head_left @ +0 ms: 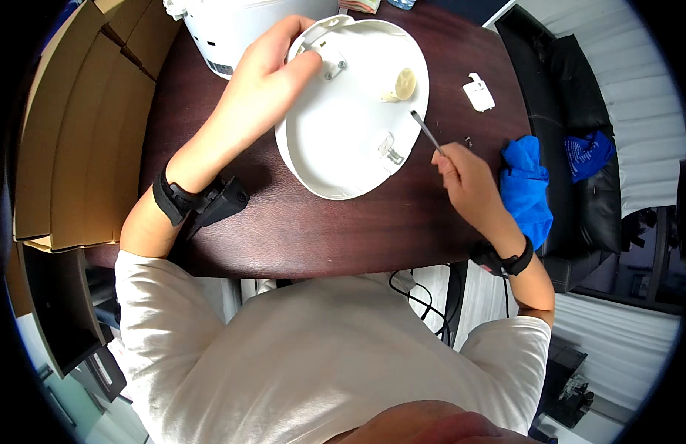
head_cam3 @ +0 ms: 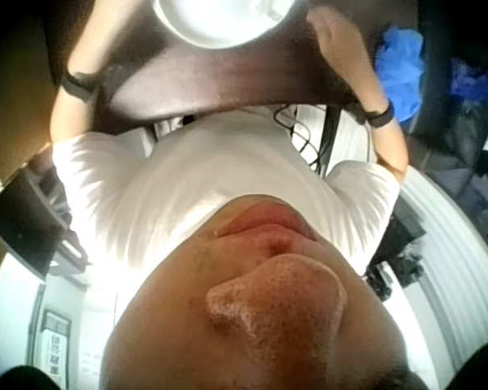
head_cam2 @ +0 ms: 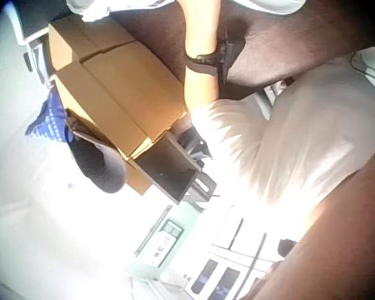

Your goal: The person uses a screwdriver to remove screws from a white plastic appliance lid. They place the screws on the table and continue unscrewing multiple fasteners from different locations on the lid.

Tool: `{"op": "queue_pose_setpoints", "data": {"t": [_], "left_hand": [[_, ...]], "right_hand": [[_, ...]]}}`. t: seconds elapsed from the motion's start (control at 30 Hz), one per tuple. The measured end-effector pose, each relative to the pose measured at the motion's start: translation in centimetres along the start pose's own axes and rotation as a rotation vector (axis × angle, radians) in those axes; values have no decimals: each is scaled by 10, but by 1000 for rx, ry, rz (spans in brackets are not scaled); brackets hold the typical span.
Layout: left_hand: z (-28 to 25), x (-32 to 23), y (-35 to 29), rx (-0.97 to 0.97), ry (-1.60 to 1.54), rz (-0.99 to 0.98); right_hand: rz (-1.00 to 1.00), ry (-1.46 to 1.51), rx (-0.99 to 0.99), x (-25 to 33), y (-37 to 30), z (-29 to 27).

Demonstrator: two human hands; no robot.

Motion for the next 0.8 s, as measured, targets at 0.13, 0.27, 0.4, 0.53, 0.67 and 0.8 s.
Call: {"op": "queue_pose_setpoints", "data": {"t": [0.13,0.27,0.4,0.53,0.67,0.8], "left_hand": [[8,3,-1,88,-231,-90],[5,-3,-5,69,-223,-8],[2,-22,-11,65,-279,-6],[-2,-24,-12,132,-279,53],[-1,-24,-12,129,-249,136],[-2,-29,-14,147,-275,154]], "right_hand": [[-328,-322,-11,44,24,-15],[-423,-571,10,70,50,-22],[-421,-656,26,85,57,-21],[-369,-570,57,91,58,-15],[-321,-469,105,97,58,-11],[-254,-420,135,100,55,-13]]}}
Point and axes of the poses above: each hand's wrist, its own y-axis towards the middle knuckle, its own z-axis out of the palm, x = y × z, the point moved 2 cm from there along y, towards the middle knuckle, and after that the axes turned 14 degrees about y, right-handed, at the moved point
